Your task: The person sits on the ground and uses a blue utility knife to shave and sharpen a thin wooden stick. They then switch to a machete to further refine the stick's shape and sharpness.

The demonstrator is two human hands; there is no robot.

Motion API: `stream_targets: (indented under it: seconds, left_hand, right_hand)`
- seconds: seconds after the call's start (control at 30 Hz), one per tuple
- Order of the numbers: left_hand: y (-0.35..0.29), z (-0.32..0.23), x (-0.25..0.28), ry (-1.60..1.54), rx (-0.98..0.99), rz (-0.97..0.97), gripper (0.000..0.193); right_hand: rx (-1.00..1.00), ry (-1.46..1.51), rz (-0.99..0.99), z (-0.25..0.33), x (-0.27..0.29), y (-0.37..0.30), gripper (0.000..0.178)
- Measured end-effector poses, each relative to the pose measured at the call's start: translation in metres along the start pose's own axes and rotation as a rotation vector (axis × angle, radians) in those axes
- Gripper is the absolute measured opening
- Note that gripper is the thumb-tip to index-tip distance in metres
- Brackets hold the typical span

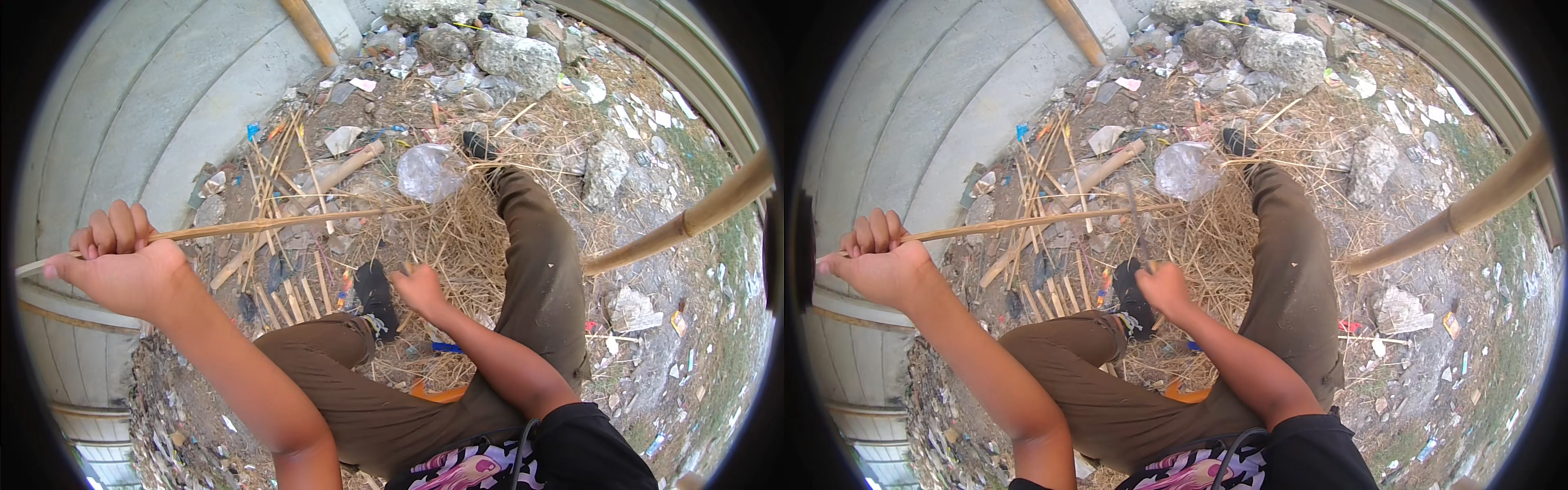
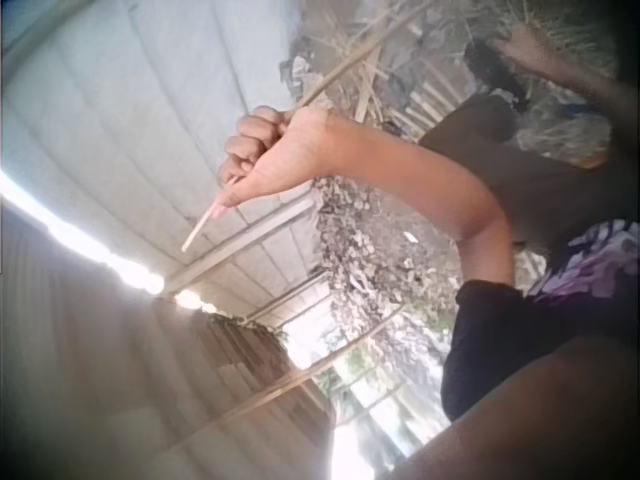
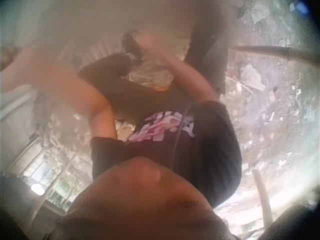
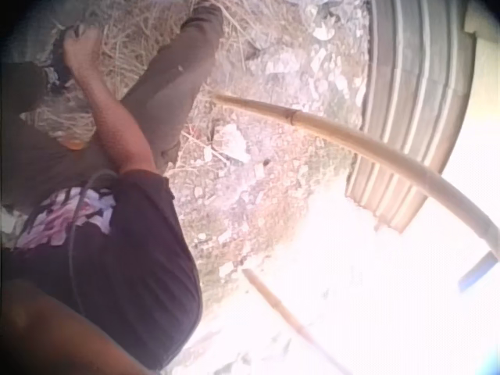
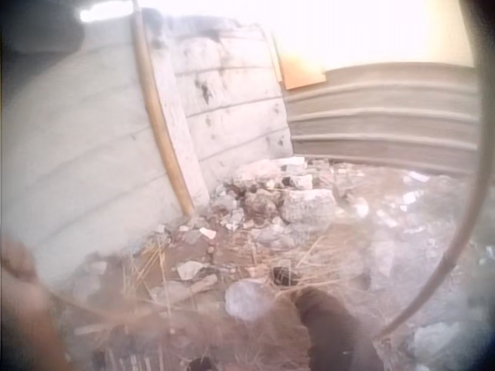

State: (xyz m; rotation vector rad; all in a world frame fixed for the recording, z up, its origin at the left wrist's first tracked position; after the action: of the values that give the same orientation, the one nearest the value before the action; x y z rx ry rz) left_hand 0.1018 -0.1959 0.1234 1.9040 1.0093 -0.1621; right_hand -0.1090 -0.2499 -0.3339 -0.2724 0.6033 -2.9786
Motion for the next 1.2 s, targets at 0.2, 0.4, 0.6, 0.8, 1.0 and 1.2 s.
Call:
stream_targets:
  seconds: [0.2, 0.4, 0.6, 0.8, 1.0, 1.2]
  left_hand:
    - [-0.002, 0.009, -0.027, -0.345, 0.207, 0.4, 0.057]
    - [-0.002, 0.011, -0.035, -0.477, 0.289, 0.589, 0.051]
    - [-0.007, 0.006, -0.025, -0.301, 0.185, 0.361, 0.052]
    - [-0.008, 0.004, -0.03, -0.288, 0.151, 0.341, 0.053]
    - [-0.017, -0.002, -0.032, -0.208, 0.122, 0.305, 0.055]
    - [-0.005, 0.006, -0.033, -0.29, 0.172, 0.404, 0.055]
  right_hand:
    - [0.322, 0.083, 0.338, 0.053, -0.027, -0.03, 0.029]
    - [-0.02, 0.088, 0.036, -0.021, -0.008, 0.005, 0.031]
    - [0.274, -0.021, 0.2, 0.063, -0.018, -0.044, 0.032]
    - [-0.056, 0.056, -0.026, -0.036, 0.005, 0.014, 0.033]
    - [0.265, 0.09, 0.199, 0.062, -0.017, -0.037, 0.032]
    - [-0.25, 0.275, 0.215, -0.038, -0.019, 0.019, 0.029]
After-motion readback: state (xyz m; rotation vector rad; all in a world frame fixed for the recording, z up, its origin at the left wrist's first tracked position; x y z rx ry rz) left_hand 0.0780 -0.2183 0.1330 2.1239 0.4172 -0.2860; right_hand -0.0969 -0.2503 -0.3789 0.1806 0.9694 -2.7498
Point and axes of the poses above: each hand's wrist, its own y-axis towards the middle knuckle, its own x-axis out of the back of the hand, z = x × y, the point moved 10 cm from there along y, towards the middle knuckle, and after that the axes turned 3 degrees about -x, right-handed, at the moved point
